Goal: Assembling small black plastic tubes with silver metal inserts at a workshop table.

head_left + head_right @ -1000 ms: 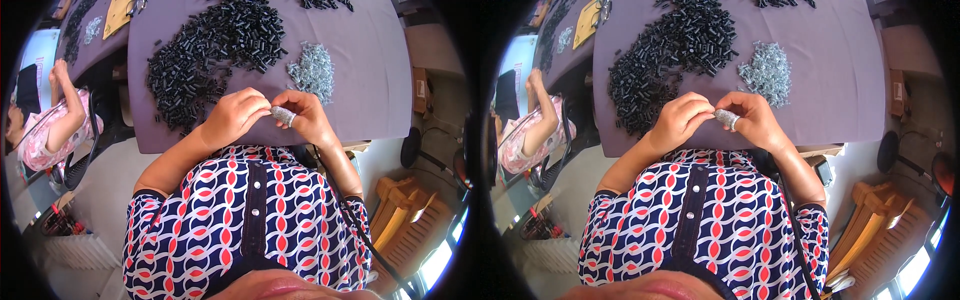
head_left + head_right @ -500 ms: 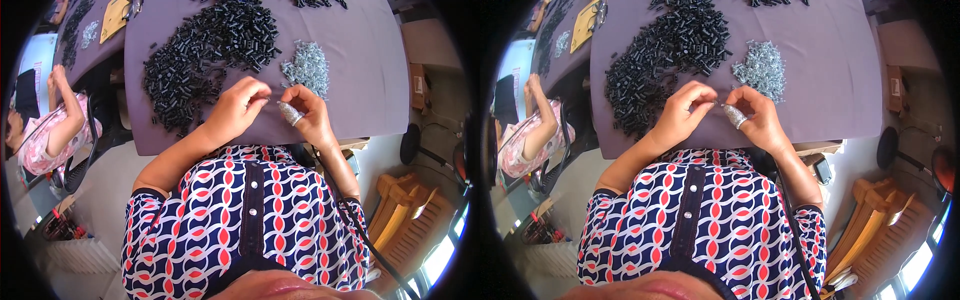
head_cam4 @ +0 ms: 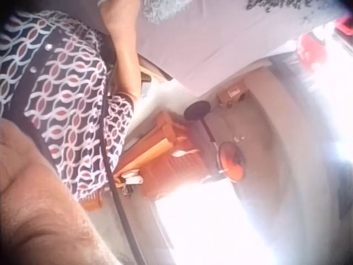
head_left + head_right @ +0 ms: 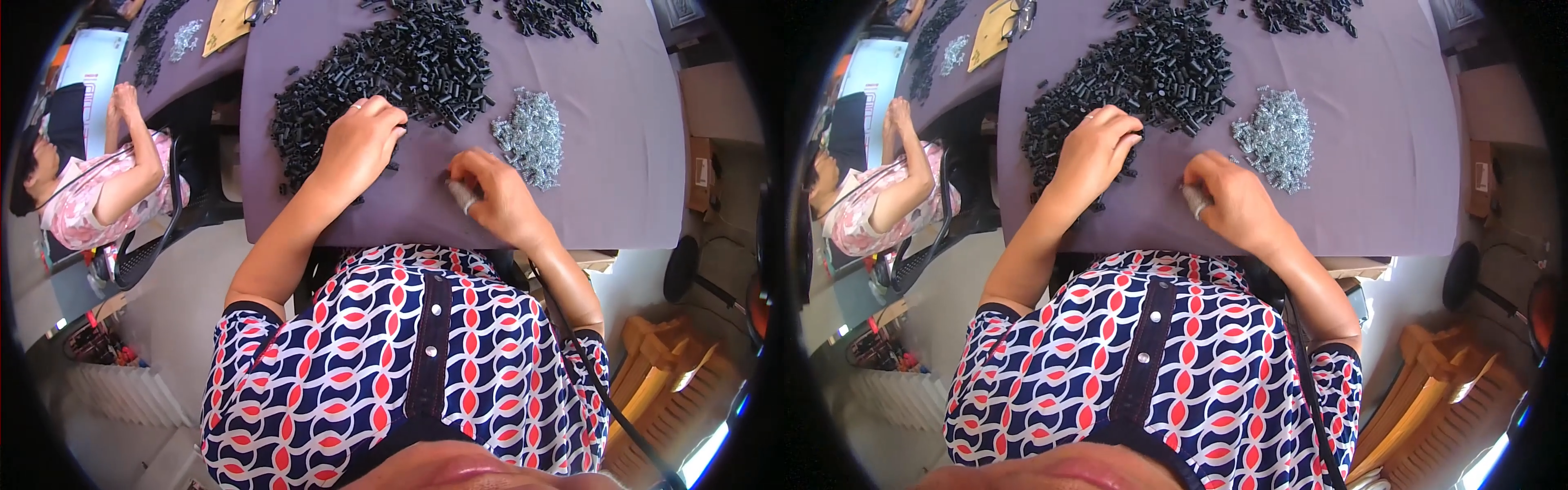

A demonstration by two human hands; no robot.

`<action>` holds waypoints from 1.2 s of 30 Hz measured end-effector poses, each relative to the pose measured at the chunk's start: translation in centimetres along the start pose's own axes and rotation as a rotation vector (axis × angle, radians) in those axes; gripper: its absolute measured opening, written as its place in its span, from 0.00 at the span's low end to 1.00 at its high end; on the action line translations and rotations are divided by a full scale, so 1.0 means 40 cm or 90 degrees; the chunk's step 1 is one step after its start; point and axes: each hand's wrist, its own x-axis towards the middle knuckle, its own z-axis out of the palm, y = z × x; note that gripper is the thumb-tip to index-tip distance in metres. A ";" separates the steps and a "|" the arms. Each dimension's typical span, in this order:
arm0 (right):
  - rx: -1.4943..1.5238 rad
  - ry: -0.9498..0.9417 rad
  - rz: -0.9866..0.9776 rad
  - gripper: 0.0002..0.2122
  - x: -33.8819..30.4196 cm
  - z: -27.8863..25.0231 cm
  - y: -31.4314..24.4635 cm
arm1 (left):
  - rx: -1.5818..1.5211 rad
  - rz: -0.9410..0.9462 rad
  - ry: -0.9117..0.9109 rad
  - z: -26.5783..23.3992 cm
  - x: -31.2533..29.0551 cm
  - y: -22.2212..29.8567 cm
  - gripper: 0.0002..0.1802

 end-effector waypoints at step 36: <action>0.205 0.029 0.118 0.08 -0.067 0.008 -0.045 | -0.863 -0.310 -0.172 0.005 -0.116 0.132 0.14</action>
